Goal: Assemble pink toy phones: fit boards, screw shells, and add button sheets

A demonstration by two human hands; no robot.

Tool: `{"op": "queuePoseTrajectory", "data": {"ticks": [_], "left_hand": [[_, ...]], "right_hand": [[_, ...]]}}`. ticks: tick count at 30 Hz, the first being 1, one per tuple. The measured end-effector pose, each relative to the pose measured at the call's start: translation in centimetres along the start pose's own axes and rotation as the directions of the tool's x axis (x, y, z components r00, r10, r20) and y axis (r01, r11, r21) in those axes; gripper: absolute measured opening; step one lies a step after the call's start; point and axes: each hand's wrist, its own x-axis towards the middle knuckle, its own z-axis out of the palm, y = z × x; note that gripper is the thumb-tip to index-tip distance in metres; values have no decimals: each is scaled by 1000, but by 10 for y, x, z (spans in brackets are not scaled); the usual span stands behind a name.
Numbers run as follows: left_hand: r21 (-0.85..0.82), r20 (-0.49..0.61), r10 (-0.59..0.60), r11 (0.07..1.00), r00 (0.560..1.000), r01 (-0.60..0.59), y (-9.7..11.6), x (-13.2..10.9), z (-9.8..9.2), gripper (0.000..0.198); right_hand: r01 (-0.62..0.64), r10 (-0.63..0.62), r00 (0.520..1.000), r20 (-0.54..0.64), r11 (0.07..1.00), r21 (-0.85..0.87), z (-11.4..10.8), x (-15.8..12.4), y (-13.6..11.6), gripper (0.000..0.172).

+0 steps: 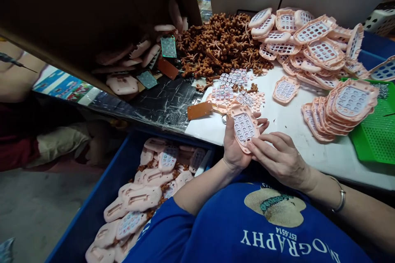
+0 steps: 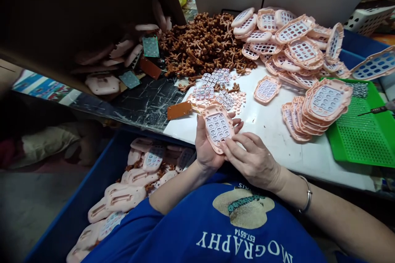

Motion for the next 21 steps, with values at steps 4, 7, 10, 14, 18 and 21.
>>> {"op": "queuePoseTrajectory", "data": {"ticks": [4, 7, 10, 14, 18, 21], "left_hand": [[0, 57, -75, 997, 996, 75, 0, 0, -1, 65], [-13, 41, -108, 994, 993, 109, 0, -1, 1, 66], [-27, 15, -120, 992, 993, 121, -2, -1, 1, 67], [-2, 21, -89, 996, 996, 89, -4, 0, -1, 65], [23, 57, -87, 996, 995, 86, -3, 0, 1, 63], [15, 61, -89, 996, 994, 89, -2, -1, 2, 64]], "right_hand": [[16, -16, 1000, -21, 1000, 16, -5, -1, 11, 36], [0, 3, 998, -58, 999, 53, -6, 0, 8, 35], [-48, 55, 996, -68, 995, 92, -4, 2, 1, 34], [-76, 83, 994, -69, 992, 99, -3, 0, 1, 31], [-35, 42, 995, -87, 996, 79, -2, -2, 6, 35], [-2, 9, 996, -89, 997, 80, -2, -4, 9, 38]]}}
